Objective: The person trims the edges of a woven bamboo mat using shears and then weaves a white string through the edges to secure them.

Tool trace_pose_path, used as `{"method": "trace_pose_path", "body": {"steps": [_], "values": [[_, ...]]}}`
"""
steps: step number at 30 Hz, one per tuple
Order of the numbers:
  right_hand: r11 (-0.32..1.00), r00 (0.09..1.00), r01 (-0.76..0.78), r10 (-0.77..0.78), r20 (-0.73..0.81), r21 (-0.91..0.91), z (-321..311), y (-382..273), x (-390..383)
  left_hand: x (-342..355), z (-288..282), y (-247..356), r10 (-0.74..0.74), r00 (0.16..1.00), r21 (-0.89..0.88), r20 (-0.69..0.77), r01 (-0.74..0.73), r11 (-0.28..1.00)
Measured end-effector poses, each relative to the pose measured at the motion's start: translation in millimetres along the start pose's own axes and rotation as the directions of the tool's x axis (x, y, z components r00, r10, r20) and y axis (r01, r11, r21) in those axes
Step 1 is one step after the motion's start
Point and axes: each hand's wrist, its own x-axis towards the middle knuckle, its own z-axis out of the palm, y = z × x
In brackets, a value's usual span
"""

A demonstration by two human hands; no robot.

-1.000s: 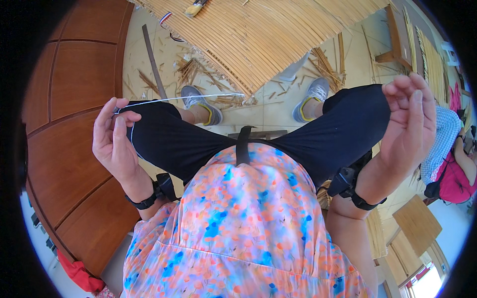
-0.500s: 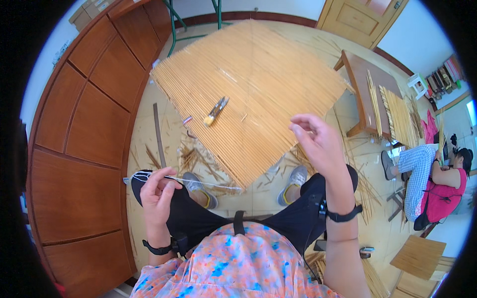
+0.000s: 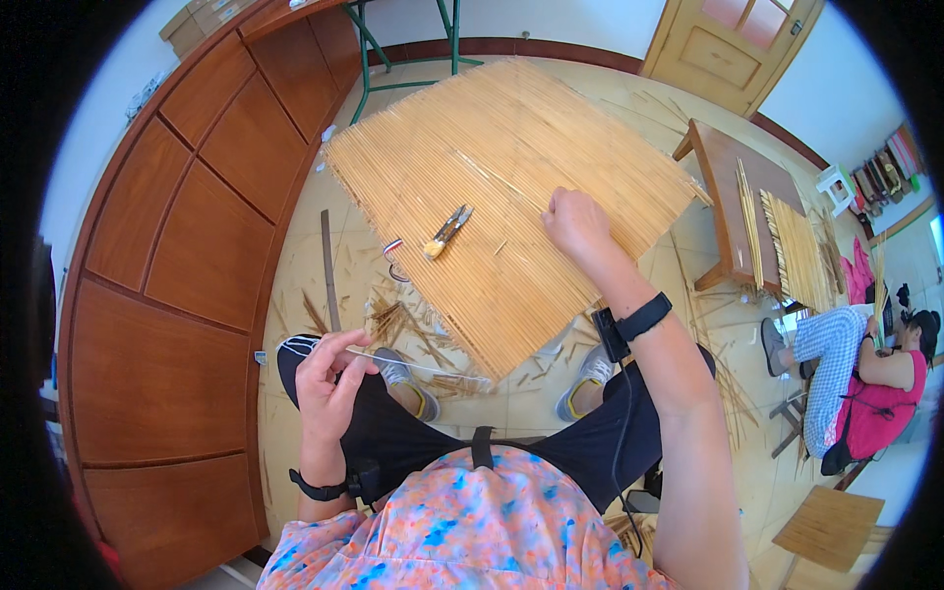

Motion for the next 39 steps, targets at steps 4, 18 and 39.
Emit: {"method": "trace_pose_path", "body": {"steps": [4,18,39], "values": [[0.996,0.996,0.089,-0.089,0.0,-0.006,8,2,5,-4,-1,-2,-0.006,1.0,0.014,0.002,0.006,1.0],[0.897,0.97,0.241,-0.236,-0.057,0.37,-98,3,-129,63,13,47,0.158,0.927,0.286,0.34,-0.262,0.921],[0.44,0.948,-0.317,0.18,0.263,0.84,-36,92,-264,150,164,-1,0.338,0.493,0.458,0.802,-0.87,0.182]]}}
